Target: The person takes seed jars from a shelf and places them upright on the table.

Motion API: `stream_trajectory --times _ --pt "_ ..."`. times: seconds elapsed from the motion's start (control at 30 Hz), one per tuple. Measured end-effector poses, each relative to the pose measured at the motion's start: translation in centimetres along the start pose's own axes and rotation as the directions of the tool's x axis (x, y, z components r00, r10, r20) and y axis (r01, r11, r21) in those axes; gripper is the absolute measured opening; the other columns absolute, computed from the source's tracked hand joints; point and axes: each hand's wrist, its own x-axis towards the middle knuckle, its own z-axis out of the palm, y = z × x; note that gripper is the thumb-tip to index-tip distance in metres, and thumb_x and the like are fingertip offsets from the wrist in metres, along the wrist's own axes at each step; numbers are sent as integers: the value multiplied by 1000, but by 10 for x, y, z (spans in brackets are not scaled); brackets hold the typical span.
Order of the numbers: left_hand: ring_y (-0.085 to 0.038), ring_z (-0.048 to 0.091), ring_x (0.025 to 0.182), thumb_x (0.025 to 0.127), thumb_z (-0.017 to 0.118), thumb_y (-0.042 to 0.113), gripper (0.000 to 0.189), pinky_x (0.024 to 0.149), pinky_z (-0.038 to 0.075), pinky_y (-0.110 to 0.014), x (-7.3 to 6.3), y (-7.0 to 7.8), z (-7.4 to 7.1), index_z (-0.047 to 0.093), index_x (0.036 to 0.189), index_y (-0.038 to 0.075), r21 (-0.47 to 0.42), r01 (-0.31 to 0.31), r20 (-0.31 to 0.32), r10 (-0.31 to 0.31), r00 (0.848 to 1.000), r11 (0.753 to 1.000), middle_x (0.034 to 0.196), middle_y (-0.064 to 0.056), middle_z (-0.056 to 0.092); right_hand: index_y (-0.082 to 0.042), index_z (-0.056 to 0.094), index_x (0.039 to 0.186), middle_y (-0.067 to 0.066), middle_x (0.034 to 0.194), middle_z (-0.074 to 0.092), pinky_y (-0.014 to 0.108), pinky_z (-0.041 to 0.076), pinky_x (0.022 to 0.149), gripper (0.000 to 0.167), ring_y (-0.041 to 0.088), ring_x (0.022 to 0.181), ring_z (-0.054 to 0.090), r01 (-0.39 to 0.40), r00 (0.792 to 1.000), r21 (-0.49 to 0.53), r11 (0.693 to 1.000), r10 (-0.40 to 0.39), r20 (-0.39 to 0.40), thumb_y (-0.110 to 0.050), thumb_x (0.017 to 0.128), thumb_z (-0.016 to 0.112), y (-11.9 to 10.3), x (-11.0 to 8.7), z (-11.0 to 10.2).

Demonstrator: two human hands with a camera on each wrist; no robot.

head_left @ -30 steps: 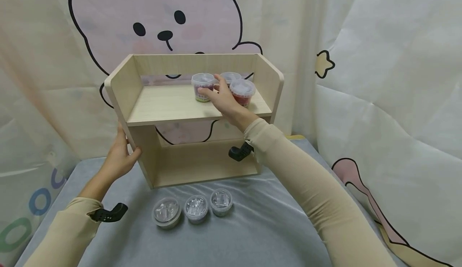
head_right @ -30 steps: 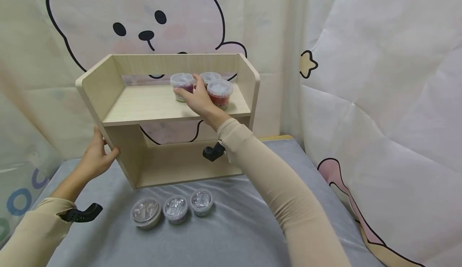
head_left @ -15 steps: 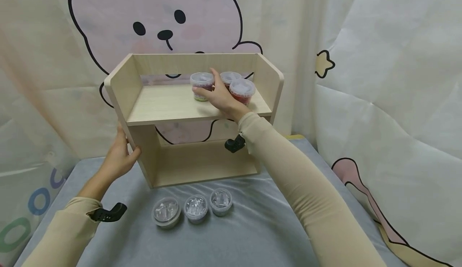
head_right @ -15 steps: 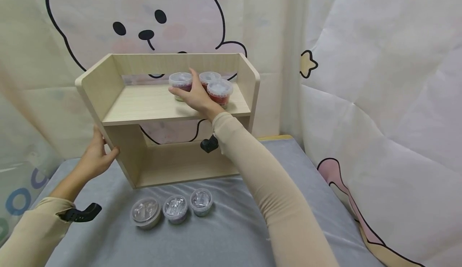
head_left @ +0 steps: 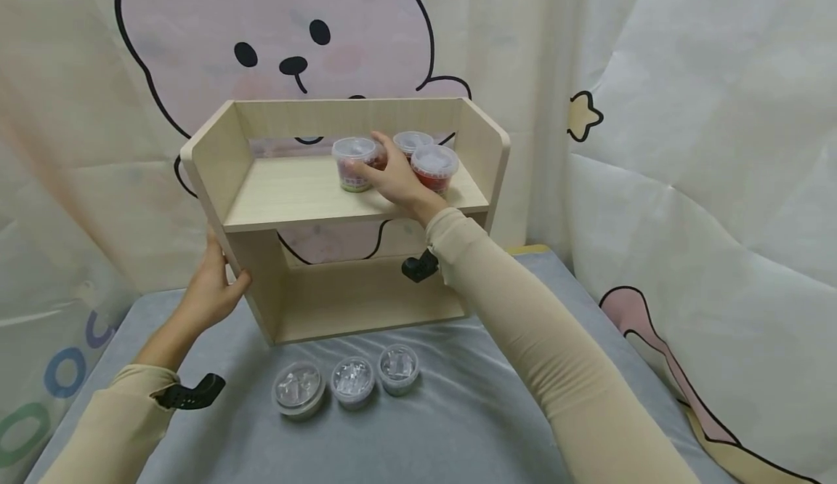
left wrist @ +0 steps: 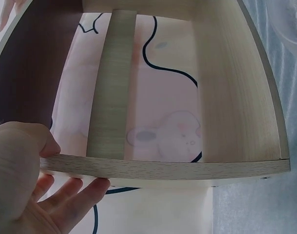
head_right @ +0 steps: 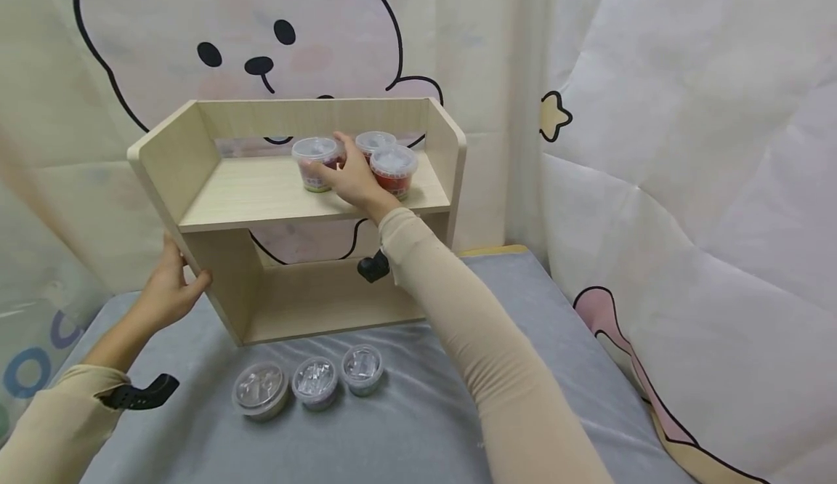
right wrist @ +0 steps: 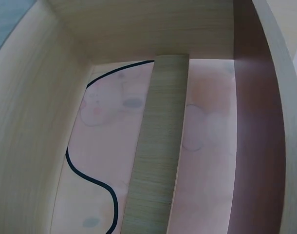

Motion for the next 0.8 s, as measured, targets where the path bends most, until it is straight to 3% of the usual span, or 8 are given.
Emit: stream_trajectory --times 0.37,0.63,0.8 --pt "-57 41 129 83 56 -12 94 97 39 -75 1 -2 -2 5 158 11 -5 -24 -17 24 1000 1000 147 -37 32 -16 34 157 13 144 53 39 40 118 74 21 132 51 32 999 19 999 -32 15 -29 95 71 -1 -1 5" --pt "-55 40 131 82 56 -14 97 97 39 -75 1 -1 1 4 159 11 -24 -38 -18 38 999 999 148 -37 32 -18 34 156 11 154 47 41 36 122 72 25 144 46 14 1000 54 998 -15 26 -27 95 71 1 -4 1" --pt "-57 40 131 82 56 -14 99 97 38 -77 0 0 0 2 160 12 -30 -39 -11 38 999 999 151 -36 28 -17 36 156 10 153 49 41 35 123 71 24 144 46 18 999 64 998 -20 38 -25 95 71 1 -4 0"
